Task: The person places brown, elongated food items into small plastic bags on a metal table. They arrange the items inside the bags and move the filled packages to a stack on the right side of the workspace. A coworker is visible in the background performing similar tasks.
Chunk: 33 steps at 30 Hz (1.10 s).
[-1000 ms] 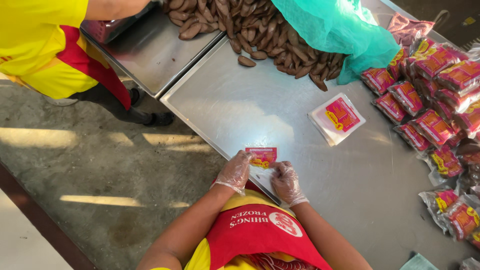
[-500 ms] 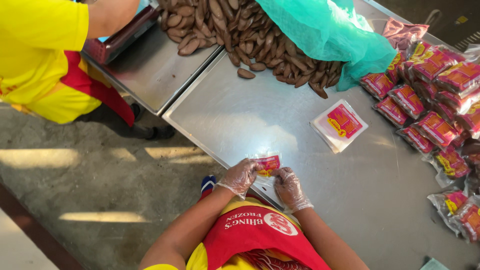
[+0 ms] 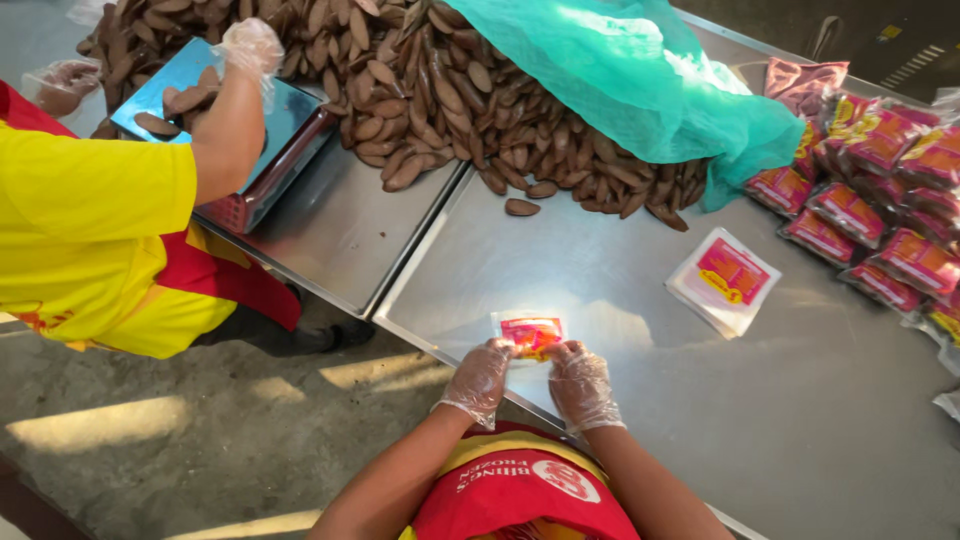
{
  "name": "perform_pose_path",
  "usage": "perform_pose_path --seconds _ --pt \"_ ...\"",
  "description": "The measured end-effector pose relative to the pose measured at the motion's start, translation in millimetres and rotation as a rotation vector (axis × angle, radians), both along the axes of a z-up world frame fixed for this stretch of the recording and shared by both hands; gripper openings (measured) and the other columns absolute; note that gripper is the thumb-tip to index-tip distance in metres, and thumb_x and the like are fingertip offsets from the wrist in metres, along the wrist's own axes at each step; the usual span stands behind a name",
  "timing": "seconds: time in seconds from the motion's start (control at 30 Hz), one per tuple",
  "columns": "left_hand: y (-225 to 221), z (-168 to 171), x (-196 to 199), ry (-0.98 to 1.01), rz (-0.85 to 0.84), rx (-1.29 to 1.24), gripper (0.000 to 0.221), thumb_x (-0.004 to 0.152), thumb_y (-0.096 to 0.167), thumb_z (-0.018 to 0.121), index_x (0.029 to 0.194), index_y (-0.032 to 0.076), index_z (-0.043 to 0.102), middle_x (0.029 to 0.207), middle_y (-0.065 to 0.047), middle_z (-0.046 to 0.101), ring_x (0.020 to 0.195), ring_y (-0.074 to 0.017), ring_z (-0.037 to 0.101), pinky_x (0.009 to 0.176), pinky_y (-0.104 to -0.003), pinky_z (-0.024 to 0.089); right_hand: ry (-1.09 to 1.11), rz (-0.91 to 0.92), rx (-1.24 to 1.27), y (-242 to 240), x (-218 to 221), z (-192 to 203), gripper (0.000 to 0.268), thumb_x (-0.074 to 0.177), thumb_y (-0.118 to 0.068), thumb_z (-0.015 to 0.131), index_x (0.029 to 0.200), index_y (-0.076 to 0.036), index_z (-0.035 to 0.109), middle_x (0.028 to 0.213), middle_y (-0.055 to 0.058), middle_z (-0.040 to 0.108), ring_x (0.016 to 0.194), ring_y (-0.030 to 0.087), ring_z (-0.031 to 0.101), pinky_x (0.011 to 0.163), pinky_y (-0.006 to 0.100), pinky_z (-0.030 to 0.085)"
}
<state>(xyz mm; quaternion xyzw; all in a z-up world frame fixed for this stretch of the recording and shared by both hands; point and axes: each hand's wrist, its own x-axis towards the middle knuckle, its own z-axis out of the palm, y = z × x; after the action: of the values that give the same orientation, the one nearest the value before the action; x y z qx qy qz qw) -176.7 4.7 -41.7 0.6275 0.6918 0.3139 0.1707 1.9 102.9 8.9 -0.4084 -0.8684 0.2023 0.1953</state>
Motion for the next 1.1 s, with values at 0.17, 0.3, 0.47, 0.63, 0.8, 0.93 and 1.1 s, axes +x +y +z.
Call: perform_pose_path --seconds 0.17,0.3,0.47,0.63,0.8,0.93,1.1 --pt "3.3 -11.0 -13.9 -0.067 -0.088 -0.036 0.032 0.095 -0.002 0.047 0.115 0.010 0.069 0.113 -0.016 0.067 0.105 -0.0320 0.066 0.099 -0.044 0.051 -0.027 -0.031 0.085 2.5 -16.9 -4.1 0.015 0.085 -0.006 0.066 0.093 -0.018 0.070 0.097 0.013 0.071 0.076 0.036 0.070 0.068 0.048 0.056" --pt "2.6 3.9 -25.4 -0.108 -0.152 -0.149 0.035 0.092 0.001 0.051 0.118 0.013 0.069 0.110 -0.016 0.065 0.104 -0.0325 0.065 0.098 -0.045 0.051 0.094 -0.024 0.026 4.7 -21.3 -5.5 0.019 0.081 -0.001 0.066 0.091 -0.015 0.072 0.093 0.012 0.071 0.069 0.031 0.070 0.064 0.042 0.056" --pt "3.9 -0.7 -26.5 -0.083 -0.185 -0.110 0.037 0.089 0.000 0.053 0.119 0.014 0.070 0.112 -0.015 0.065 0.105 -0.0317 0.066 0.098 -0.044 0.051 0.190 -0.060 -0.145 5.6 -17.0 -5.0 0.018 0.082 0.003 0.067 0.091 -0.010 0.074 0.094 0.010 0.071 0.065 0.023 0.068 0.061 0.036 0.055" --pt "2.3 4.5 -25.0 -0.082 -0.177 -0.113 0.031 0.088 0.007 0.062 0.117 0.014 0.070 0.114 -0.014 0.066 0.105 -0.0322 0.066 0.097 -0.045 0.050 0.194 -0.085 -0.327 7.9 -11.6 -9.7 0.017 0.084 0.004 0.066 0.091 -0.009 0.075 0.091 0.008 0.071 0.059 0.017 0.064 0.057 0.033 0.052" --pt "-0.7 12.7 -19.7 -0.074 -0.134 -0.099 0.026 0.092 0.006 0.059 0.112 0.016 0.072 0.113 -0.013 0.068 0.105 -0.0319 0.068 0.098 -0.045 0.051 0.217 -0.006 -0.259 6.3 -7.8 -10.3 0.019 0.084 0.004 0.065 0.090 -0.010 0.076 0.092 0.009 0.071 0.062 0.017 0.066 0.059 0.032 0.054" --pt "0.6 12.8 -13.7 -0.034 -0.080 -0.144 0.026 0.099 0.008 0.055 0.116 0.016 0.073 0.116 -0.014 0.069 0.106 -0.0316 0.068 0.100 -0.044 0.052 0.182 0.049 -0.189 12.3 -5.7 -8.4 0.021 0.082 0.004 0.064 0.090 -0.011 0.077 0.092 0.011 0.070 0.064 0.020 0.066 0.059 0.034 0.053" --pt "3.6 14.8 -11.6 -0.063 -0.065 -0.293 0.036 0.096 0.007 0.048 0.123 0.015 0.070 0.124 -0.017 0.069 0.113 -0.0327 0.067 0.107 -0.044 0.049 0.176 0.065 -0.222 14.1 -1.2 -7.4 0.022 0.081 0.005 0.064 0.088 -0.011 0.077 0.090 0.011 0.071 0.062 0.021 0.067 0.058 0.034 0.053"
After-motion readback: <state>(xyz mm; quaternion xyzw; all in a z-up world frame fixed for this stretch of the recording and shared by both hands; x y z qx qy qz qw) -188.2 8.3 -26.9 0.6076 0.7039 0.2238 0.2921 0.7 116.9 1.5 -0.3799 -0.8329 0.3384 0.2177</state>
